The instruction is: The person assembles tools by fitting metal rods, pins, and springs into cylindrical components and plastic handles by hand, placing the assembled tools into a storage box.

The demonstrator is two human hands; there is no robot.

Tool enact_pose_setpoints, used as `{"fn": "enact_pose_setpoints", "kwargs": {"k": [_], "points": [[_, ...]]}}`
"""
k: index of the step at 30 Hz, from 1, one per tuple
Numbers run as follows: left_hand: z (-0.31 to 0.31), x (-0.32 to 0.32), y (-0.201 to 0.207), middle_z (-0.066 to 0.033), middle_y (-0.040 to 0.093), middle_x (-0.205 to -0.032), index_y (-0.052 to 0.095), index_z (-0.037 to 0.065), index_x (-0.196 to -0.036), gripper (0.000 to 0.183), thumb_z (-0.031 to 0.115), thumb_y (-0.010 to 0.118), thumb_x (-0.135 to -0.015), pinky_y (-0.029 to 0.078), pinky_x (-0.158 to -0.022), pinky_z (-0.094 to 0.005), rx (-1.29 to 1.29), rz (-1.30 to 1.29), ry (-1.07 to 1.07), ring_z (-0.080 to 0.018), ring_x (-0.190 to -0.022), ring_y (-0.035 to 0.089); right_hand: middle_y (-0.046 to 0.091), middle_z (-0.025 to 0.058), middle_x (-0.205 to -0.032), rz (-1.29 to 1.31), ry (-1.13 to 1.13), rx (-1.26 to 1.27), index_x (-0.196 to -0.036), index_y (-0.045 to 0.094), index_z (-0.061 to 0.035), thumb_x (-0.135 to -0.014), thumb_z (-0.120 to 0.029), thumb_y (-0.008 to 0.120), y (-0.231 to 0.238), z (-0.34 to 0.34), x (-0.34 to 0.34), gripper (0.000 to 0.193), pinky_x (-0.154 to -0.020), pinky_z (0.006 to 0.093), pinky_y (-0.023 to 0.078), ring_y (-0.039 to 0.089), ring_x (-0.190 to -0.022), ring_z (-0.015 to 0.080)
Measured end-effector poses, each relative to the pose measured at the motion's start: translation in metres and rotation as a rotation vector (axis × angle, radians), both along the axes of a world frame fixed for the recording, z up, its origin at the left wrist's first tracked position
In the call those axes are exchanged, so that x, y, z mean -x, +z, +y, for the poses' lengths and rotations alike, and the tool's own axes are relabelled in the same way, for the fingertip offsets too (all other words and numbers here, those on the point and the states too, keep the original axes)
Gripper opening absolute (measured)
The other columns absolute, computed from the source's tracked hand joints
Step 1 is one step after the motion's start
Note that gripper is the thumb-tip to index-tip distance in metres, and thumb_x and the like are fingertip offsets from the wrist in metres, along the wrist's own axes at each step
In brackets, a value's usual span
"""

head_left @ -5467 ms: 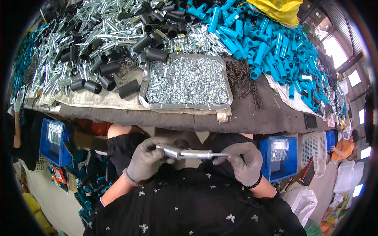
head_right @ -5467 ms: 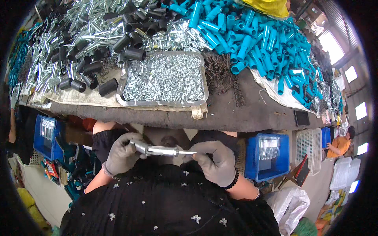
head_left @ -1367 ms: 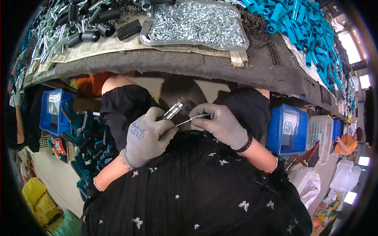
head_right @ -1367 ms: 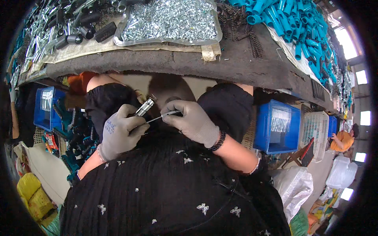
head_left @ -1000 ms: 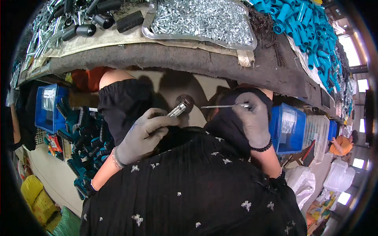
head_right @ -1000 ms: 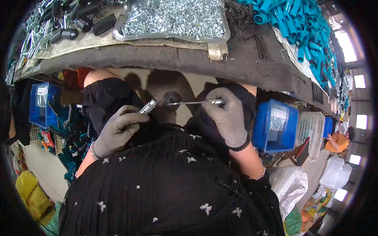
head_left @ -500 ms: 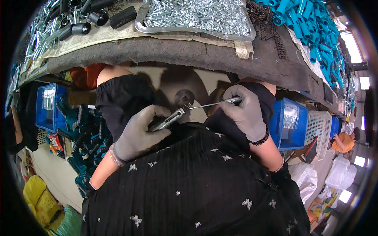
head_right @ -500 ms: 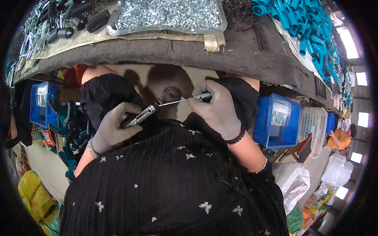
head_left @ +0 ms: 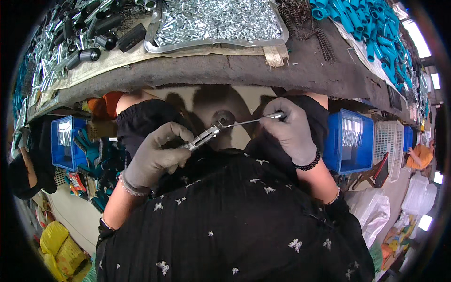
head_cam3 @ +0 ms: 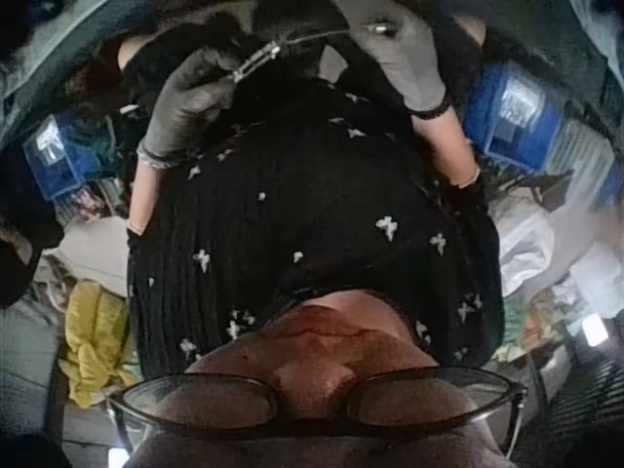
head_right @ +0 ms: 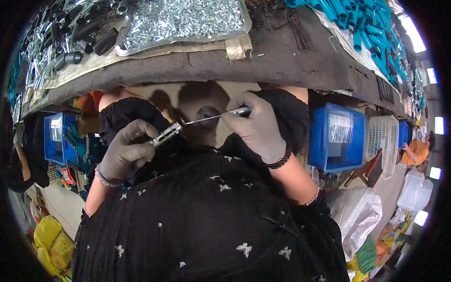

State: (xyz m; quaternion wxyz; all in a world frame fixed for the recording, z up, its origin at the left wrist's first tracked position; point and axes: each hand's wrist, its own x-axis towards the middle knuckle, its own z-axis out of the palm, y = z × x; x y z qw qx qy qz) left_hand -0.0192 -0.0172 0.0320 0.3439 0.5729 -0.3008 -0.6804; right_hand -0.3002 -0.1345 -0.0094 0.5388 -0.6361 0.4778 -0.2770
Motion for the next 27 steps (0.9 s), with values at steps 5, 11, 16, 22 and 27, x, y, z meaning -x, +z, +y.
{"fn": "enact_pose_setpoints", "kwargs": {"k": [5, 11, 16, 22, 27], "points": [[0.002, 0.016, -0.016, -0.0007, 0.059, -0.086, 0.058, 0.003, -0.103, 0.028, 0.006, 0.070, -0.079, 0.043, -0.062, -0.0220, 0.164, -0.102, -0.069, -0.0069, -0.067, 0.052, 0.061, 0.0000, -0.074, -0.014, 0.247, -0.065, -0.087, 0.062, -0.0015, -0.079, -0.010, 0.074, 0.016, 0.009, -0.017, 0.017, -0.064, 0.0246, 0.046, 0.056, -0.070, 0.0066], [0.002, 0.015, -0.010, -0.0007, 0.060, -0.089, 0.058, 0.002, -0.103, 0.026, 0.005, 0.069, -0.080, 0.046, -0.070, -0.0227, 0.107, -0.031, -0.122, -0.0071, -0.076, 0.055, 0.061, 0.0054, -0.077, 0.015, 0.323, -0.027, -0.086, 0.061, -0.0005, -0.076, -0.013, 0.075, 0.015, 0.011, -0.021, 0.021, -0.067, 0.0286, 0.047, 0.058, -0.073, 0.0107], [0.008, 0.016, -0.025, -0.0012, 0.060, -0.090, 0.057, 0.002, -0.102, 0.024, 0.005, 0.068, -0.081, 0.046, -0.073, -0.0233, 0.150, 0.029, -0.106, -0.0073, -0.081, 0.056, 0.058, 0.0056, -0.080, -0.060, 0.402, -0.043, -0.089, 0.060, -0.0001, -0.084, -0.014, 0.067, 0.008, 0.013, -0.024, 0.016, -0.068, 0.0279, 0.045, 0.055, -0.074, 0.0109], [0.008, 0.014, -0.033, -0.0002, 0.059, -0.090, 0.056, 0.004, -0.098, 0.021, 0.005, 0.070, -0.081, 0.045, -0.074, -0.0236, 0.211, 0.036, -0.094, -0.0069, -0.082, 0.054, 0.048, 0.0031, -0.080, -0.291, 0.411, -0.068, -0.094, 0.053, -0.0004, -0.100, -0.010, 0.043, -0.005, 0.022, -0.035, 0.015, -0.064, 0.0264, 0.040, 0.045, -0.069, 0.0111], [0.008, 0.018, -0.033, -0.0006, 0.059, -0.090, 0.056, 0.004, -0.097, 0.022, 0.004, 0.071, -0.080, 0.045, -0.073, -0.0241, 0.265, 0.019, -0.068, -0.0068, -0.081, 0.054, 0.048, 0.0067, -0.079, -0.247, 0.272, 0.112, -0.096, 0.049, -0.0013, -0.104, -0.016, 0.043, -0.001, 0.029, -0.043, 0.017, -0.065, 0.0302, 0.042, 0.047, -0.069, 0.0143]]}}
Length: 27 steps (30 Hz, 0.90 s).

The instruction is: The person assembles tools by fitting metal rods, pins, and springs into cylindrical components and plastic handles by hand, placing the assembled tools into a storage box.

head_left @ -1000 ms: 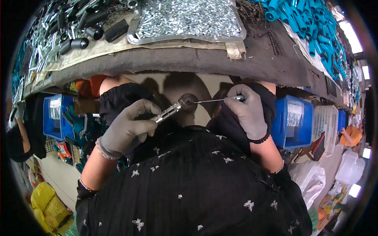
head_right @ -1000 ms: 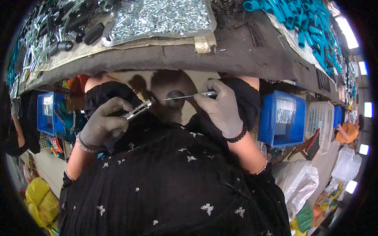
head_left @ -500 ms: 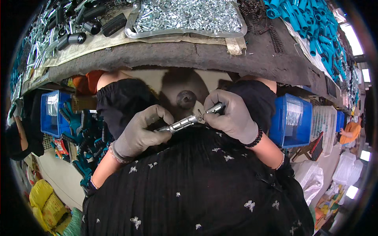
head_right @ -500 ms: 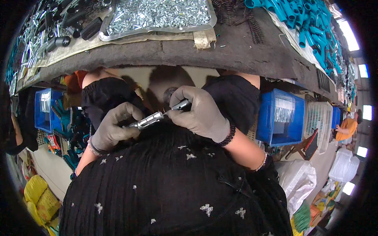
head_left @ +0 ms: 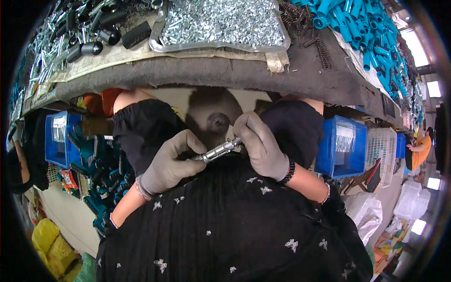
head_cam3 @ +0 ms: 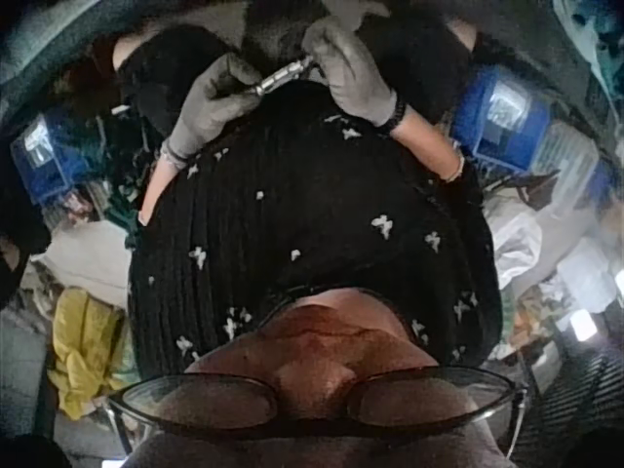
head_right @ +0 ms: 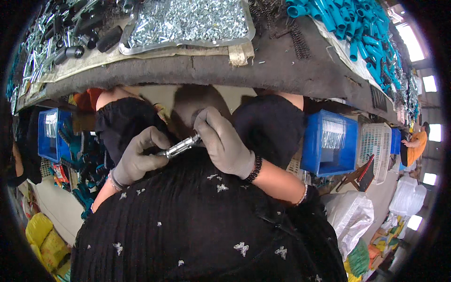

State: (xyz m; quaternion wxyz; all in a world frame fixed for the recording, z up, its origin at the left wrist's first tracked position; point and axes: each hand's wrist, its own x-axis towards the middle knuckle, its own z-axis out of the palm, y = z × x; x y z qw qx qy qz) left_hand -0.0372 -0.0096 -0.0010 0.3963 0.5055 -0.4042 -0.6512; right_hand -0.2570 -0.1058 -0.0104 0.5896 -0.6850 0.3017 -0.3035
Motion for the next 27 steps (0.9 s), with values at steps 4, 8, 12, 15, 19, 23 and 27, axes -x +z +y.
{"fn": "enact_pose_setpoints", "kwargs": {"k": [4, 8, 12, 15, 19, 23, 27], "points": [[0.001, -0.001, -0.005, -0.0013, 0.059, -0.091, 0.057, 0.004, -0.095, 0.023, 0.003, 0.073, -0.079, 0.047, -0.073, -0.0260, -0.032, 0.053, 0.033, -0.0095, -0.080, 0.055, 0.049, 0.0106, -0.080, 0.073, -0.056, 0.007, -0.098, 0.049, -0.0016, -0.104, -0.016, 0.043, -0.003, 0.003, 0.000, 0.016, -0.067, 0.0342, 0.044, 0.050, -0.070, 0.0199], [0.001, 0.003, -0.016, -0.0026, 0.060, -0.086, 0.057, 0.003, -0.094, 0.024, 0.005, 0.074, -0.077, 0.048, -0.072, -0.0265, 0.290, -0.276, 0.050, -0.0097, -0.079, 0.057, 0.049, 0.0175, -0.084, 0.102, -0.147, 0.114, -0.099, 0.048, -0.0008, -0.103, -0.014, 0.043, -0.014, 0.004, -0.005, 0.015, -0.073, 0.0397, 0.043, 0.051, -0.077, 0.0314], [0.001, 0.002, -0.014, -0.0066, 0.061, -0.084, 0.059, 0.002, -0.090, 0.022, 0.004, 0.074, -0.074, 0.048, -0.069, -0.0284, 0.417, -0.326, 0.056, -0.0154, -0.077, 0.060, 0.049, 0.0165, -0.087, 0.057, -0.141, -0.021, -0.100, 0.048, -0.0008, -0.102, -0.011, 0.045, -0.009, 0.005, -0.007, 0.011, -0.074, 0.0371, 0.044, 0.051, -0.079, 0.0285], [-0.016, 0.008, 0.004, -0.0092, 0.062, -0.085, 0.059, 0.002, -0.087, 0.022, 0.003, 0.074, -0.070, 0.049, -0.067, -0.0300, 0.592, -0.495, 0.026, -0.0197, -0.074, 0.061, 0.045, 0.0015, -0.079, 0.010, -0.249, 0.463, -0.099, 0.047, -0.0040, -0.105, -0.015, 0.044, -0.028, 0.006, -0.013, 0.013, -0.057, 0.0253, 0.038, 0.043, -0.065, 0.0062], [-0.019, 0.007, 0.007, -0.0074, 0.062, -0.085, 0.058, 0.003, -0.086, 0.021, 0.002, 0.073, -0.072, 0.048, -0.066, -0.0303, 0.481, -0.364, 0.038, -0.0171, -0.074, 0.059, 0.050, 0.0018, -0.084, 0.003, -0.177, 0.503, -0.101, 0.048, -0.0017, -0.102, -0.009, 0.048, -0.006, -0.006, -0.003, 0.007, -0.064, 0.0247, 0.042, 0.048, -0.072, 0.0073], [-0.016, 0.003, 0.012, -0.0045, 0.062, -0.086, 0.057, 0.003, -0.089, 0.020, 0.000, 0.071, -0.075, 0.046, -0.062, -0.0268, 0.204, -0.128, 0.073, -0.0124, -0.071, 0.058, 0.054, 0.0082, -0.091, -0.032, -0.073, -0.077, -0.102, 0.052, -0.0012, -0.100, -0.014, 0.054, 0.015, -0.010, 0.013, 0.013, -0.079, 0.0304, 0.045, 0.054, -0.085, 0.0162], [-0.017, 0.004, 0.020, -0.0051, 0.061, -0.084, 0.054, 0.002, -0.095, 0.023, -0.003, 0.067, -0.077, 0.042, -0.054, -0.0233, 0.091, 0.015, 0.049, -0.0092, -0.062, 0.054, 0.058, 0.0102, -0.095, 0.044, 0.002, 0.160, -0.104, 0.056, -0.0020, -0.098, -0.015, 0.057, 0.030, -0.020, 0.018, 0.014, -0.082, 0.0334, 0.047, 0.057, -0.088, 0.0210]]}}
